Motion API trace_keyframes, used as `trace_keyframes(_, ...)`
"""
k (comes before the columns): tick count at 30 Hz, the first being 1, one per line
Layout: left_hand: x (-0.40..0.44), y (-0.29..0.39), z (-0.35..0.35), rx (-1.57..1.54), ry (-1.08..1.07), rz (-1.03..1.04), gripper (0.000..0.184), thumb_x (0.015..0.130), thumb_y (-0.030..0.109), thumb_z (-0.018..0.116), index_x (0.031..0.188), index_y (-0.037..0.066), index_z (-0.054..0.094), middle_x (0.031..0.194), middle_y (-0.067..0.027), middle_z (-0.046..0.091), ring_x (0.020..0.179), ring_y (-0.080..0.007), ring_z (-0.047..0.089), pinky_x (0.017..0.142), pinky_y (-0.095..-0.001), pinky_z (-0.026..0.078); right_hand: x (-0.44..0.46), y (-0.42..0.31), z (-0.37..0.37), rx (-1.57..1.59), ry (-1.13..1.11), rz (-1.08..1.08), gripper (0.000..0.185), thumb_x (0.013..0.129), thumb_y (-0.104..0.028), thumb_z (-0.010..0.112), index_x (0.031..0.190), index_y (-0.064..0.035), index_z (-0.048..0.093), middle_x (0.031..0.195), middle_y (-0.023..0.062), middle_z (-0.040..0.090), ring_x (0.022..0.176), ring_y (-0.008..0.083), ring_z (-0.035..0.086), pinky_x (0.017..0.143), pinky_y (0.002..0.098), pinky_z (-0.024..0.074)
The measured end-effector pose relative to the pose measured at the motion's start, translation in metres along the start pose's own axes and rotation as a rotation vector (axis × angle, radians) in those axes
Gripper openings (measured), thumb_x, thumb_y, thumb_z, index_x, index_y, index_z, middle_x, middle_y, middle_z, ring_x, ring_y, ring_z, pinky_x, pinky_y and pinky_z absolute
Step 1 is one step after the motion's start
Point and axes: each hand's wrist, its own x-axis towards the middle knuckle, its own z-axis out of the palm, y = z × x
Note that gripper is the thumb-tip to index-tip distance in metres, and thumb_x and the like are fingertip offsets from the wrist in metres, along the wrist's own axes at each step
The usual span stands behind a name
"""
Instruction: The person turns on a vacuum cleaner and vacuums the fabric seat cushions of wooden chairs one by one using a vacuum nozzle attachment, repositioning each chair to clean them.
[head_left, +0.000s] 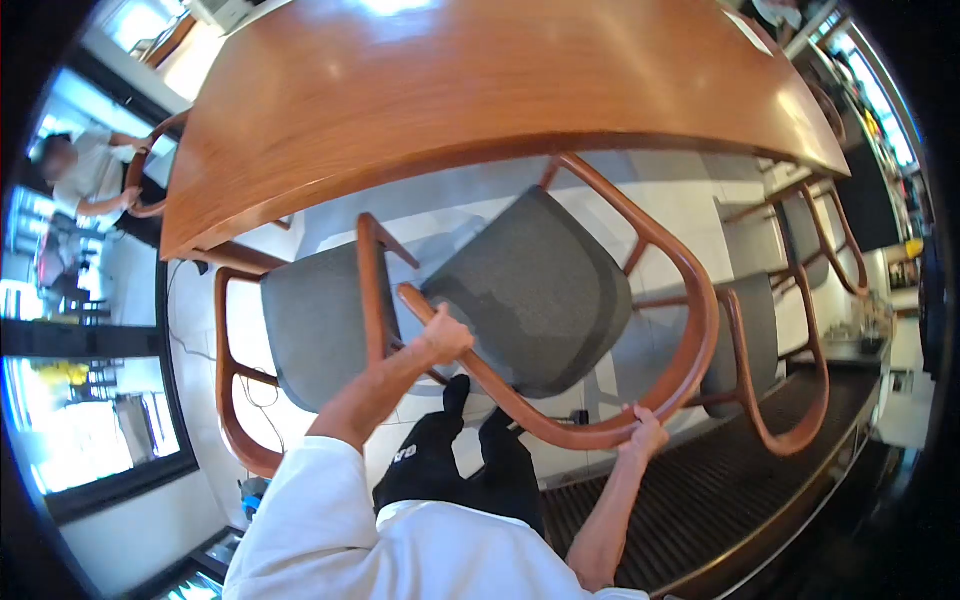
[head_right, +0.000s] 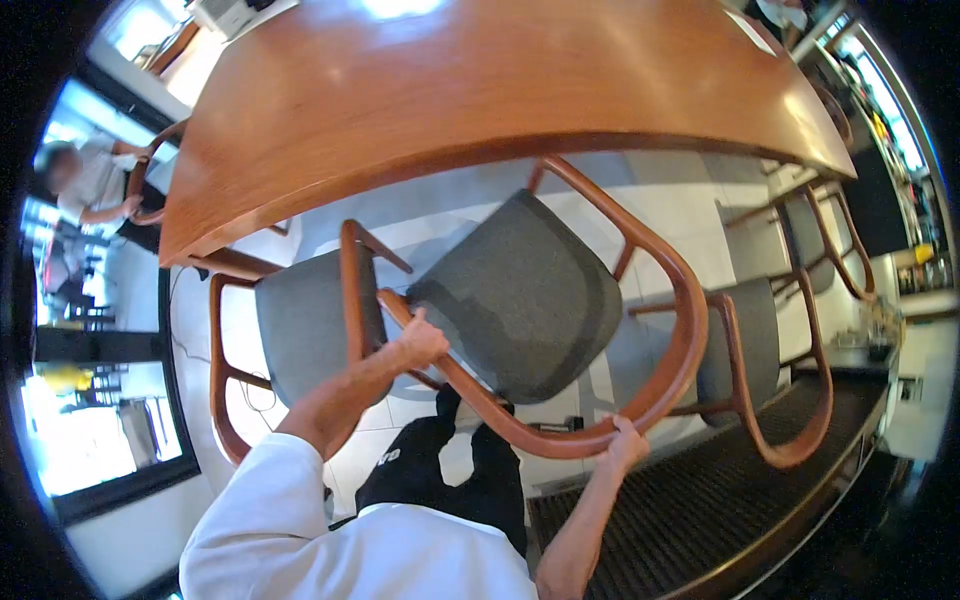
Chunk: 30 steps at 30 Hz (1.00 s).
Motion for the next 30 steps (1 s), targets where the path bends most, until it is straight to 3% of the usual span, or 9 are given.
trace_keyframes(6,0.001,0.003,0.008,-0.078,0.185,0.008,0.011,0.079,0.020,0.075,0.088,0.025,0.077,0.079,0.0018,0.072,0.089,-0.0227,0.073,0.099,-0.0611,0.036,-0.008,0.015,-0.034,-0.030,0.013,-0.057,0.033,0.078,0.006,0.065,0.109,0.0164,0.058,0.097,0.0269,0.066,0.081,0.0382,0.069,0.074,0.0515,0.0592)
trace_keyframes(12,0.029,-0.053,-0.005,0.034,0.227,0.072,0.004,0.078,0.024,0.077,0.082,0.023,0.077,0.083,0.0003,0.075,0.093,-0.0202,0.072,0.095,-0.0561,0.038,-0.038,0.044,-0.006,0.190,0.160,0.054,0.020,0.068,0.011,0.070,0.087,0.0129,0.064,0.092,0.0159,0.067,0.076,0.0319,0.067,0.073,0.0483,0.0575)
trace_keyframes(14,0.035,-0.082,0.011,0.096,0.262,0.082,0.014,0.075,0.023,0.079,0.088,0.023,0.076,0.091,-0.0040,0.075,0.097,-0.0232,0.072,0.102,-0.0597,0.036,-0.061,0.057,0.014,0.124,0.200,0.040,0.025,0.062,0.005,0.077,0.083,0.0018,0.064,0.083,0.0103,0.063,0.074,0.0274,0.064,0.071,0.0414,0.0541)
trace_keyframes(18,0.042,-0.145,0.016,0.281,0.145,0.042,0.026,0.078,0.017,0.073,0.103,0.022,0.077,0.100,-0.0050,0.075,0.113,-0.0229,0.067,0.115,-0.0654,0.022,-0.108,0.108,0.048,0.037,0.107,0.002,0.018,0.073,-0.003,0.075,0.087,0.0006,0.064,0.084,0.0066,0.066,0.077,0.0211,0.064,0.074,0.0365,0.0530)
trace_keyframes(24,0.050,-0.191,0.023,0.464,-0.011,-0.017,0.039,0.083,0.021,0.073,0.121,0.019,0.071,0.116,-0.0026,0.072,0.123,-0.0229,0.060,0.112,-0.0722,0.023,-0.145,0.129,0.048,-0.021,-0.185,-0.010,0.034,0.086,-0.014,0.079,0.114,0.0007,0.064,0.105,0.0109,0.070,0.093,0.0184,0.069,0.081,0.0340,0.0562)
trace_keyframes(26,0.059,-0.187,0.012,0.417,-0.073,-0.134,0.036,0.083,0.023,0.075,0.119,0.018,0.072,0.118,-0.0032,0.072,0.121,-0.0229,0.062,0.111,-0.0692,0.029,-0.134,0.105,0.021,0.257,-0.578,0.244,0.038,0.092,-0.017,0.075,0.122,0.0014,0.060,0.116,0.0127,0.068,0.105,0.0239,0.069,0.089,0.0392,0.0578)
trace_keyframes(27,0.071,-0.180,-0.011,0.389,-0.303,-0.196,0.032,0.083,0.022,0.074,0.115,0.018,0.073,0.120,-0.0048,0.072,0.119,-0.0239,0.065,0.106,-0.0652,0.037,-0.118,0.093,-0.001,0.215,-0.649,0.334,0.035,0.097,-0.019,0.068,0.125,0.0003,0.059,0.120,0.0150,0.067,0.112,0.0283,0.068,0.092,0.0448,0.0586)
trace_keyframes(28,0.064,-0.146,-0.056,0.328,-0.057,-0.241,0.040,0.072,0.017,0.079,0.111,0.016,0.075,0.103,-0.0078,0.076,0.101,-0.0277,0.072,0.085,-0.0525,0.051,-0.101,0.072,-0.024,0.223,-0.557,0.340,0.035,0.098,-0.020,0.067,0.125,-0.0002,0.059,0.119,0.0154,0.067,0.109,0.0281,0.069,0.089,0.0443,0.0593)
trace_keyframes(30,0.098,-0.113,-0.095,-0.221,0.574,-0.172,0.035,0.073,0.013,0.077,0.108,0.007,0.073,0.097,-0.0154,0.075,0.091,-0.0318,0.074,0.077,-0.0444,0.057,-0.040,0.048,-0.079,0.236,-0.439,0.155,0.031,0.098,-0.025,0.063,0.119,-0.0016,0.060,0.108,0.0160,0.068,0.096,0.0271,0.071,0.085,0.0434,0.0605)
